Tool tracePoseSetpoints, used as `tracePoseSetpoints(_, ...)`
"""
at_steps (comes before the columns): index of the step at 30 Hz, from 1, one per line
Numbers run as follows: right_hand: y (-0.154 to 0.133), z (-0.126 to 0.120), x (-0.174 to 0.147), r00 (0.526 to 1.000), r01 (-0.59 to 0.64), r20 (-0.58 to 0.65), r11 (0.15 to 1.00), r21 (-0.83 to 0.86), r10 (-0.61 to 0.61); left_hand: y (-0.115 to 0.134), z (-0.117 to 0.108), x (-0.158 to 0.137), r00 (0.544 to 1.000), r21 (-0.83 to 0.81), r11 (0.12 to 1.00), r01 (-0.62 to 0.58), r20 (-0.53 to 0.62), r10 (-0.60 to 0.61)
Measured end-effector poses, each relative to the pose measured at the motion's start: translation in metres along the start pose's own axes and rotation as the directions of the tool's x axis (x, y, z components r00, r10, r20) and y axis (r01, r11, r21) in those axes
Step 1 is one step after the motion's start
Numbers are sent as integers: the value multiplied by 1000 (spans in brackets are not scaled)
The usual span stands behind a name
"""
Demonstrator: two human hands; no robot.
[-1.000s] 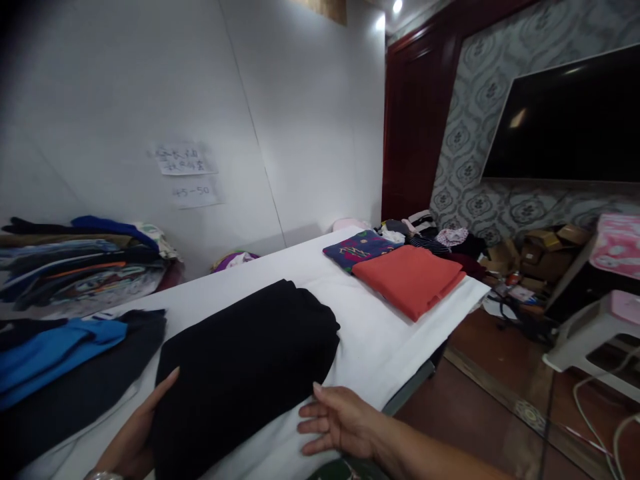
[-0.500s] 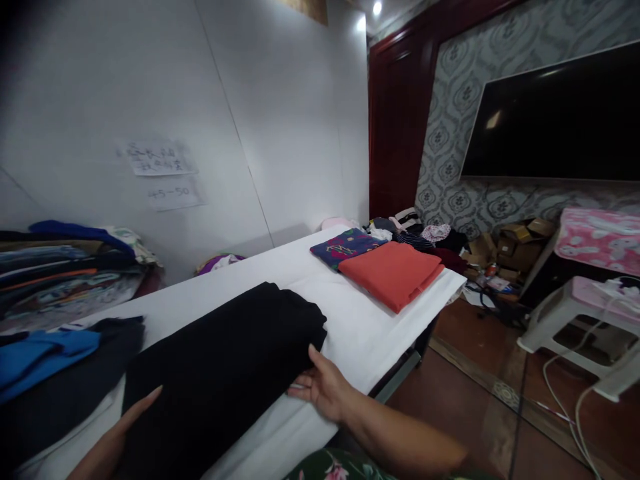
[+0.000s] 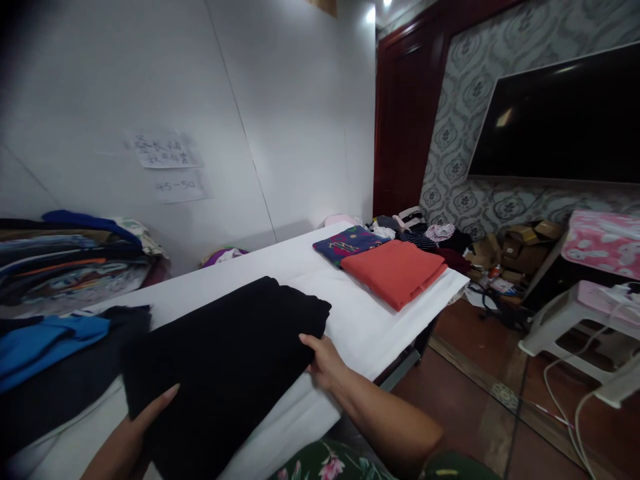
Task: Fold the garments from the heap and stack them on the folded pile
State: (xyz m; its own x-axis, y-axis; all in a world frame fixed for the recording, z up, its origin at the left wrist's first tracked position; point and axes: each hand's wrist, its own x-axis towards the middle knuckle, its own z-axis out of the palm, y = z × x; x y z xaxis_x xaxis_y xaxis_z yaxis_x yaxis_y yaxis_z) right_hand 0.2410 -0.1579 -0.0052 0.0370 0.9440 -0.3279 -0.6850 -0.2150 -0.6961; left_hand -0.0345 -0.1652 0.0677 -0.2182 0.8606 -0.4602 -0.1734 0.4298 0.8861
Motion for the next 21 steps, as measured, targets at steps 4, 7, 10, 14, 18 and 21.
tracePoseSetpoints(4,-21,3,-3,981,187,57,982,-4,-187,9,13,-13,998,-59,996,-61,20,63)
tracePoseSetpoints(7,-52,1,-5,959,282,52,959,-35,-280,21,35,-20,990,-116,987,-115,69,124)
tracePoseSetpoints(10,-92,-7,-6,931,364,35,928,-83,-362,31,66,-16,955,-138,971,-197,196,222)
tracePoseSetpoints(14,-158,-18,-8,863,503,35,854,-135,-503,50,125,-2,819,-129,886,-446,342,462)
tracePoseSetpoints(18,-237,-35,-13,744,659,27,726,-196,-668,79,203,1,665,-186,790,-584,449,597)
tracePoseSetpoints(21,-300,-62,-15,661,726,-8,642,-248,-750,96,269,-5,649,-337,818,-466,498,575)
